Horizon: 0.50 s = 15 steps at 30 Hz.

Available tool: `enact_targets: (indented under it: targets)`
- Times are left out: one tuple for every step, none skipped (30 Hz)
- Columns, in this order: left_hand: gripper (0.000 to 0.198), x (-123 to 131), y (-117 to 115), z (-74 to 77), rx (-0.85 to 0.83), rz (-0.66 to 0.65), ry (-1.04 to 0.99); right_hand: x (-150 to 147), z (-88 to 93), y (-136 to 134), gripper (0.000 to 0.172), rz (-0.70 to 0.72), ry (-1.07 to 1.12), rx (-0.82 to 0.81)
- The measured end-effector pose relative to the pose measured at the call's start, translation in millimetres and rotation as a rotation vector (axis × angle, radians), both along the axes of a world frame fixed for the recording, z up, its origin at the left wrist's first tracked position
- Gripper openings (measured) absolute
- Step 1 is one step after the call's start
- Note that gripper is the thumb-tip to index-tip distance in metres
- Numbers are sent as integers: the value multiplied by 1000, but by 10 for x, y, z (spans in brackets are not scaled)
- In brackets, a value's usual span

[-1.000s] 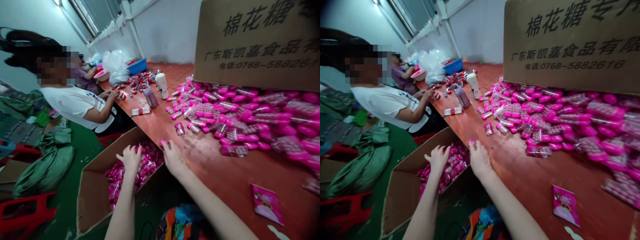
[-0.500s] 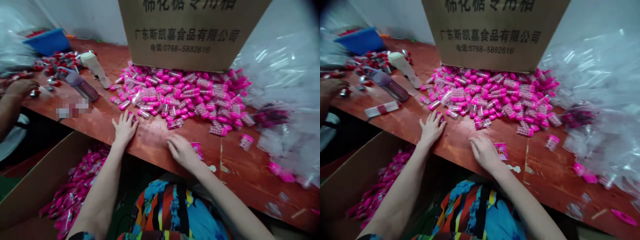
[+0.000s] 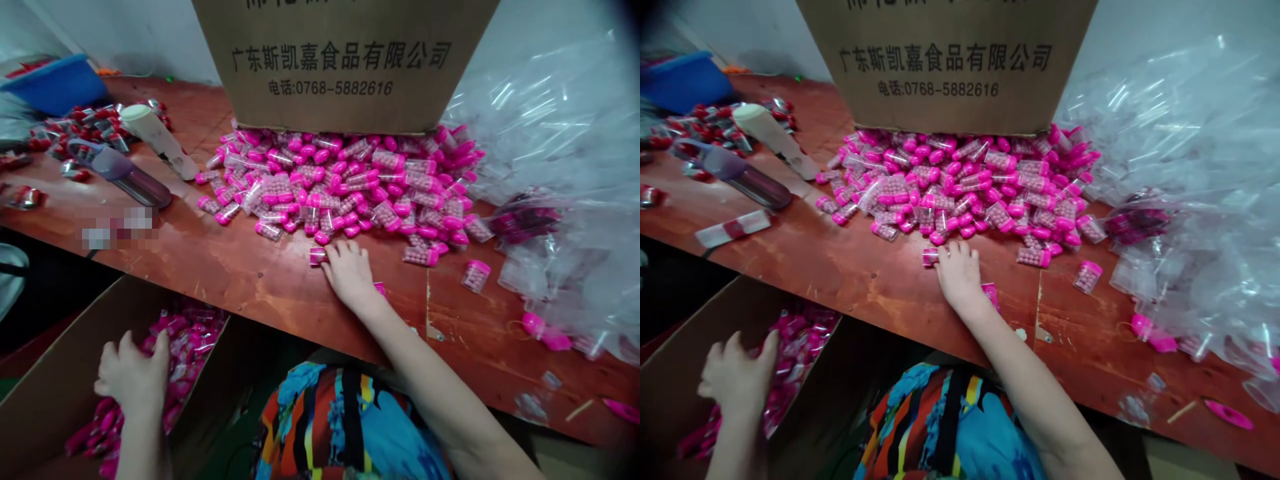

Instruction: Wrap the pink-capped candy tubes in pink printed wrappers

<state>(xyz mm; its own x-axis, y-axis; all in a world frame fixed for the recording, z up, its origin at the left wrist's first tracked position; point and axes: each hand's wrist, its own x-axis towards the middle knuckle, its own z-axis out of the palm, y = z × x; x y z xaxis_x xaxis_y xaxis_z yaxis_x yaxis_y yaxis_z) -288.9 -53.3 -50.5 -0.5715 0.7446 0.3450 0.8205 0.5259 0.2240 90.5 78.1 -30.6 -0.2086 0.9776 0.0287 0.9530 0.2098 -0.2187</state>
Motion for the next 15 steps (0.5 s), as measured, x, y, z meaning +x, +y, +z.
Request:
enact_targets:
  targets:
    - [58, 132, 92, 44, 43, -71, -17, -84, 4, -38, 34, 23, 12, -19]
    - [55, 306, 209, 79, 74, -216, -38, -177, 8, -80, 34, 56, 31, -38]
    - [54, 514, 337, 102, 126, -372, -59, -271, 13, -122, 34, 78, 60, -55]
    - [58, 743, 464, 111, 135, -519, -86, -356, 20, -164, 35, 91, 103, -68]
    - [64, 979, 579, 107, 100, -629, -109, -419, 28, -203, 38, 136, 168, -65]
    - [69, 1205, 677, 92, 41, -726, -115, -446, 38, -239, 41, 164, 241, -52]
    - [68, 1402, 758, 68, -11, -791, -103, -427, 48, -270, 43, 182, 305, -31]
    - [62, 1556, 823, 38, -45, -840, -84, -354, 59, -296, 42, 185, 355, -3]
    - [54, 1656, 874, 5, -73, -878, -70, -225, 67, -315, 39, 155, 384, 32]
    - [47, 1696, 913, -30, -81, -892, -63, -42, 71, -328, 35, 106, 387, 70]
    - [42, 1676, 941, -61, -78, -888, -66, 183, 70, -334, 33, 15, 368, 111]
    - [40, 1603, 953, -87, -65, -867, -79, 437, 63, -334, 33, -114, 339, 157]
    - [40, 1488, 948, -103, -35, -823, -98, 699, 51, -330, 35, -238, 291, 196]
    - [42, 1347, 920, -107, -15, -782, -122, 949, 34, -323, 36, -370, 227, 227]
    - [47, 1195, 866, -93, 25, -729, -139, 1170, 15, -315, 37, -485, 153, 236]
